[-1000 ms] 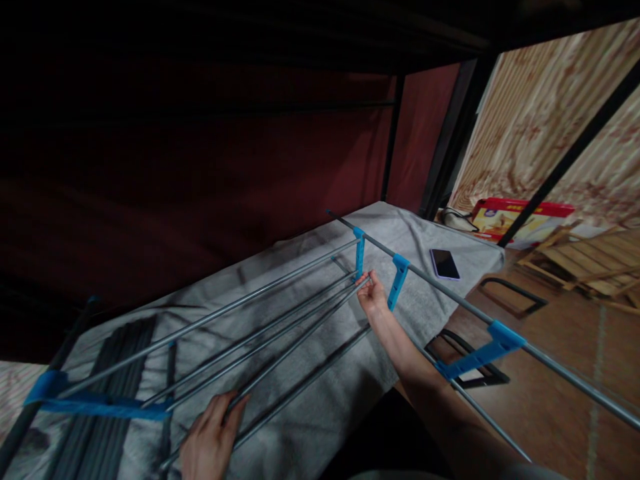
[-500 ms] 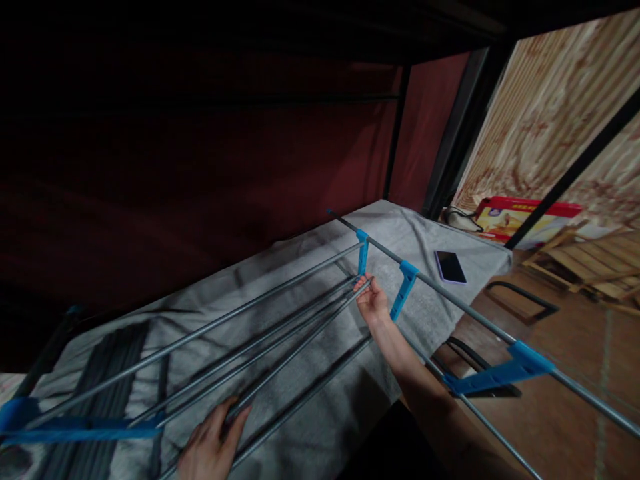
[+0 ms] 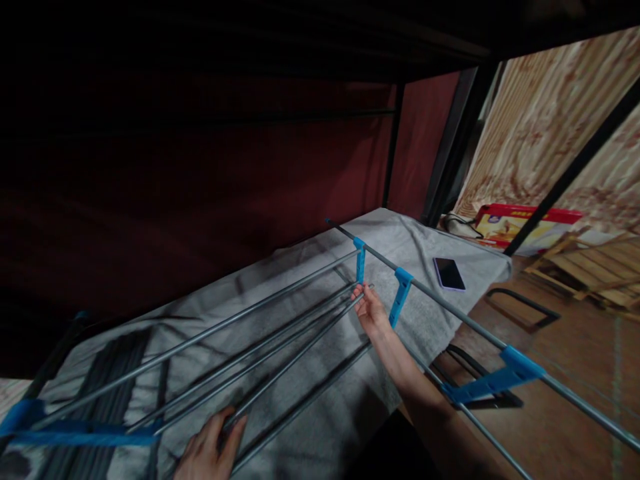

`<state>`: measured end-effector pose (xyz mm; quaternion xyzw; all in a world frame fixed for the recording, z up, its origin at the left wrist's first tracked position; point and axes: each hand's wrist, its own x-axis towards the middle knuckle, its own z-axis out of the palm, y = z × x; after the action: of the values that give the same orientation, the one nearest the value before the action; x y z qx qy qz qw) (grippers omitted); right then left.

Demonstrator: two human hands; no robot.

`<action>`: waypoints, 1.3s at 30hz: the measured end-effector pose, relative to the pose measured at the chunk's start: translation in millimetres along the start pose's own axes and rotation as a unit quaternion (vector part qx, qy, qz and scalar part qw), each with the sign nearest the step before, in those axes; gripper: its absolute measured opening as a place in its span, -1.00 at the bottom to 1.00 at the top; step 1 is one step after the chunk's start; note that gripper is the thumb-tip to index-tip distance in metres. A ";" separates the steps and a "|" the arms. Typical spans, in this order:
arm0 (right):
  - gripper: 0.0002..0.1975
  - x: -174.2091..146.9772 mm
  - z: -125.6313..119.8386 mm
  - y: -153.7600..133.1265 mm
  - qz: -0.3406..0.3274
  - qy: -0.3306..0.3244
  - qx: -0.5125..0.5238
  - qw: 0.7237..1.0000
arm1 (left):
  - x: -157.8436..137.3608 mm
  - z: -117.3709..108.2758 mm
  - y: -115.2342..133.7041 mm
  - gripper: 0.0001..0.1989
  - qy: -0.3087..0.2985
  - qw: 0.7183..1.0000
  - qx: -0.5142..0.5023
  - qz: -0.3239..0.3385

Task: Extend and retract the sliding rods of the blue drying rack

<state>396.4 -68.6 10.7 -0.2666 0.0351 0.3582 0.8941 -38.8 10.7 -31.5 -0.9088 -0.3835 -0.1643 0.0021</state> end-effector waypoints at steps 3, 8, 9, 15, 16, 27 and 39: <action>-0.96 -5.9 -1.3 0.1 0.025 -0.016 -0.020 0.999 | -0.8 -0.9 7.5 -0.63 0.018 1.000 -0.004 0.016; -0.93 -12.6 -7.6 0.5 0.066 -0.036 -0.052 0.996 | 2.6 -4.0 18.7 -0.58 0.065 0.998 -0.008 0.012; -0.94 -13.1 -9.1 0.2 0.075 -0.037 -0.056 0.995 | 2.7 -4.6 20.9 -0.58 0.067 0.998 -0.010 0.006; -0.88 -12.8 -17.4 -2.7 0.100 -0.025 -0.071 0.992 | -0.6 -6.7 29.6 -0.62 0.071 0.996 -0.037 -0.042; -0.88 -12.6 -18.6 -2.6 0.101 -0.021 -0.078 0.992 | -0.6 -7.3 30.0 -0.63 0.070 0.996 -0.037 -0.045; -0.91 -16.3 -32.1 4.3 0.192 -0.057 -0.167 0.965 | 23.8 -35.1 50.0 -0.63 0.062 0.998 -0.008 -0.007; -0.84 -23.7 -63.0 8.0 0.242 -0.033 -0.235 0.941 | 40.7 -49.8 74.7 -0.70 0.027 0.999 -0.020 -0.016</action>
<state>381.7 -110.1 -40.8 -0.4404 -0.0158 0.5705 0.6930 25.0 -20.1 37.0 -0.8979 -0.3940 -0.1962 -0.0086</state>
